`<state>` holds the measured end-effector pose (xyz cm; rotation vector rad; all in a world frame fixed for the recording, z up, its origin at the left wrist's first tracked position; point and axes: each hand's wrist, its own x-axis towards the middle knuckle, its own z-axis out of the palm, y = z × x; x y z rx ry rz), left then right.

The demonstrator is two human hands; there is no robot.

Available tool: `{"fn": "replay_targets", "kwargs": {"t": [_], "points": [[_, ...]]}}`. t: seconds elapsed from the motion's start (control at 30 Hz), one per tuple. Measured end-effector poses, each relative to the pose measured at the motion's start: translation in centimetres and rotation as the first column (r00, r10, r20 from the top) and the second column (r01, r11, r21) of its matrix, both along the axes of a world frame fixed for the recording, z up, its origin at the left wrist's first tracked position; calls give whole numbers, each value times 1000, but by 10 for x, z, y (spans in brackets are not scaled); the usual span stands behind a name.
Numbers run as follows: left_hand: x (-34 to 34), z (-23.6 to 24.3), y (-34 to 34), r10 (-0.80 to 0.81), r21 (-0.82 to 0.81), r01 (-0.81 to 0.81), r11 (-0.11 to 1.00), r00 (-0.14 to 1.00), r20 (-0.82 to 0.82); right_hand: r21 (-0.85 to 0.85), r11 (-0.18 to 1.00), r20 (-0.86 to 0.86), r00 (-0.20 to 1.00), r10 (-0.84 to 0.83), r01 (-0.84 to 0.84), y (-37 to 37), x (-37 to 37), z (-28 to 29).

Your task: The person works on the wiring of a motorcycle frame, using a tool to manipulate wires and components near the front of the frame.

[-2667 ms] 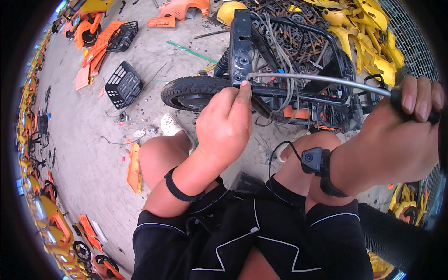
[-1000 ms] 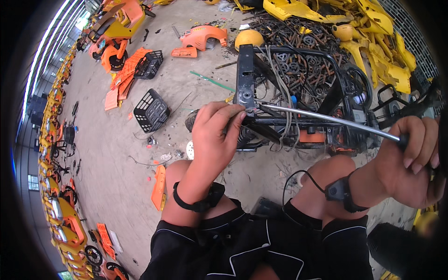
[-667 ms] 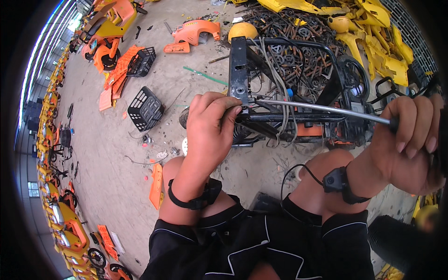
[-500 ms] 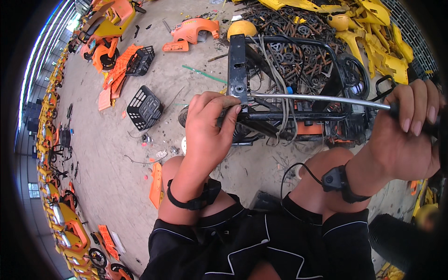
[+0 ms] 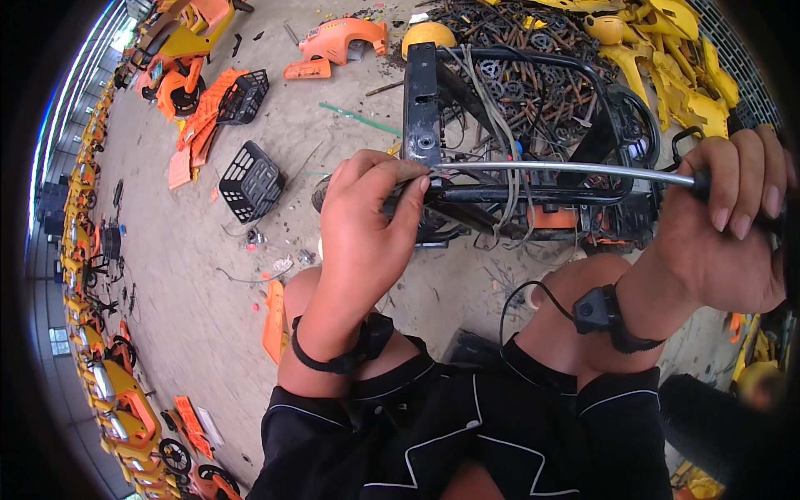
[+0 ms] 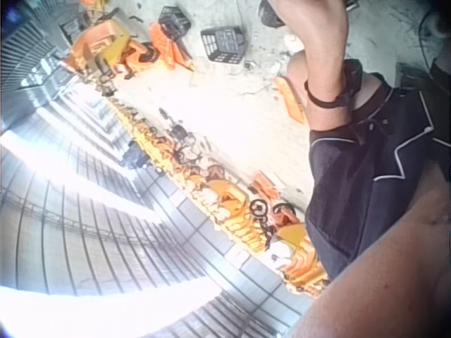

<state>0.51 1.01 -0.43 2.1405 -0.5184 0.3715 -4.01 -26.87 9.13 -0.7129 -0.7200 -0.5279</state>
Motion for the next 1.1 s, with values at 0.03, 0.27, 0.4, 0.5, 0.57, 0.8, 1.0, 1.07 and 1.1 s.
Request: {"fn": "replay_targets", "kwargs": {"t": [0.03,0.27,0.4,0.5,0.57,0.8,1.0,1.07,1.1], "points": [[0,1,0,-2,3,2,1000,1000,2,27,999,-44,998,-40,41,2,-2,1],[-2,0,0,2,21,-3,1000,998,59,45,997,-90,994,-57,61,0,-6,6],[-1,0,0,-1,56,-4,998,997,81,-324,875,227,868,441,-359,-48,45,-4],[-1,0,1,6,94,-17,995,992,126,-301,888,210,885,416,-346,-42,42,-3],[0,0,0,0,117,-19,993,987,162,-266,898,237,879,413,-350,-41,44,-6],[-2,5,0,13,156,-37,987,989,149,-241,902,156,903,401,-359,-44,48,-5],[-1,6,1,3,181,-35,983,985,174,-345,896,148,926,347,-280,-55,40,8],[-1,5,1,-3,192,-34,981,982,187,-343,881,141,910,390,-324,-56,48,4],[0,5,1,-3,189,-34,981,981,192,-343,874,137,901,411,-346,-56,51,2]]}}
